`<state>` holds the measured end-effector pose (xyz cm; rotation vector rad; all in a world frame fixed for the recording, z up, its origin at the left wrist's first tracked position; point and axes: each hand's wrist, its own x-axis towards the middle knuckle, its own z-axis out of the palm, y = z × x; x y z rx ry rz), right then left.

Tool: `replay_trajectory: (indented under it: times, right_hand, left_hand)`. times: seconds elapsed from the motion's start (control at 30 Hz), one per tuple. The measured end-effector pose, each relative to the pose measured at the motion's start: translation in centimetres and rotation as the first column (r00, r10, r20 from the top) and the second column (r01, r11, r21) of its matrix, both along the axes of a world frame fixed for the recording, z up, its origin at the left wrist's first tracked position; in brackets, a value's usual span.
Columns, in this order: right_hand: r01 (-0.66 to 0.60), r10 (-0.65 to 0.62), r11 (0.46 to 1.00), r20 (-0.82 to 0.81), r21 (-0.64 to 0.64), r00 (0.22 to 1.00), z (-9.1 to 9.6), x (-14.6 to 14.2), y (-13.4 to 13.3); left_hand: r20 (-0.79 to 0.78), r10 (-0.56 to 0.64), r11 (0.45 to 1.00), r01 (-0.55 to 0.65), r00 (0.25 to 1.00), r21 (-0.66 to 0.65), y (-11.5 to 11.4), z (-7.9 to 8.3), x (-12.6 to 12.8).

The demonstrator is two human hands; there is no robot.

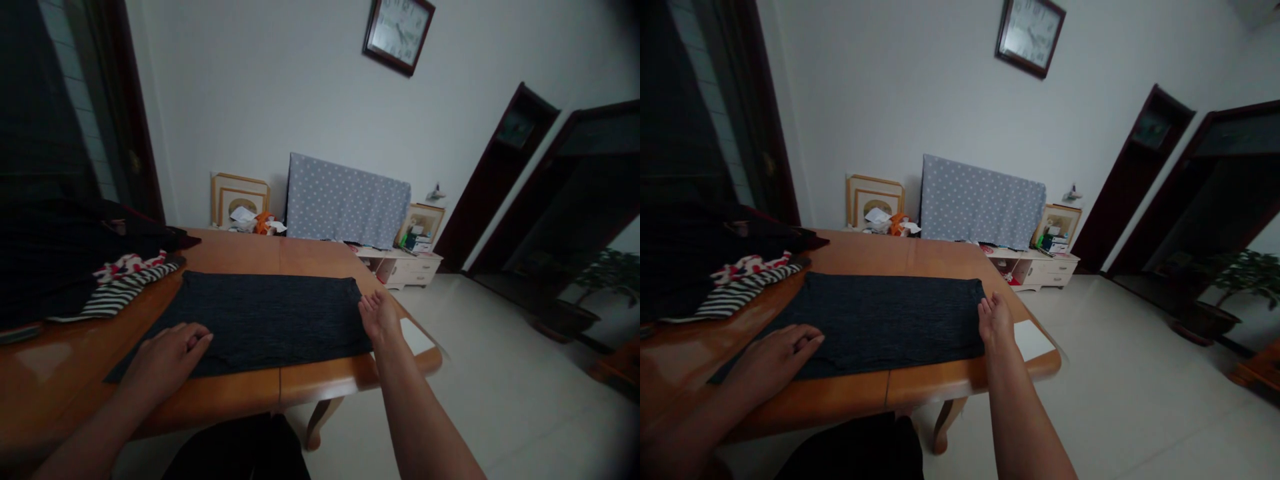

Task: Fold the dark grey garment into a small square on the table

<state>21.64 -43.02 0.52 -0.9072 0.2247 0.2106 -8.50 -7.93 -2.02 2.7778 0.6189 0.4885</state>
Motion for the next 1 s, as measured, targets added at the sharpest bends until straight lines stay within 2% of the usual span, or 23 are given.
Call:
replay_trajectory:
  times: [0.1, 0.2, 0.33, 0.43, 0.57, 0.67, 0.77, 0.83, 1.0]
  right_hand:
    - [-0.061, 0.061, 0.998, -0.003, -0.02, 0.998, 0.3, 1.6, 1.5]
    - [-0.08, 0.075, 0.994, -0.068, -0.076, 0.995, -0.6, 2.7, 2.0]
    - [-0.061, 0.049, 0.99, -0.098, -0.123, 0.994, -1.3, 3.9, 0.4]
    - [-0.031, 0.023, 0.991, -0.06, -0.129, 0.998, -1.0, 5.1, -1.5]
    - [0.015, -0.018, 0.988, -0.017, -0.155, 1.0, -0.2, 7.0, -3.4]
    - [-0.027, 0.028, 0.983, 0.0, -0.18, 1.0, 0.2, 8.3, -4.0]
    - [-0.128, 0.133, 0.97, 0.008, -0.208, 0.991, 0.6, 9.6, -4.0]
    - [-0.19, 0.198, 0.955, 0.012, -0.228, 0.98, 1.0, 10.6, -3.8]
    - [-0.249, 0.276, 0.923, 0.053, -0.293, 0.96, 2.0, 13.3, -2.9]
  left_hand:
    - [-0.007, -0.005, 1.0, 0.005, 1.0, -0.009, -0.2, 0.2, -0.1]
    - [-0.011, -0.01, 1.0, 0.01, 1.0, -0.016, -0.5, 0.6, -0.3]
    - [-0.055, -0.022, 0.999, 0.019, 0.998, -0.044, -0.9, 2.0, 0.1]
    - [-0.068, -0.052, 0.997, 0.047, 0.996, -0.069, -2.1, 3.9, 2.1]
    - [-0.031, -0.19, 0.978, 0.187, 0.981, -0.093, -5.4, 6.5, 7.9]
    - [0.041, -0.347, 0.921, 0.349, 0.937, -0.171, -8.5, 7.4, 13.8]
    - [0.088, -0.42, 0.869, 0.428, 0.903, -0.249, -11.6, 7.3, 20.1]
    - [0.111, -0.428, 0.856, 0.442, 0.897, -0.268, -13.5, 6.8, 24.1]
    - [0.099, -0.387, 0.888, 0.399, 0.917, -0.229, -17.6, 4.9, 32.1]
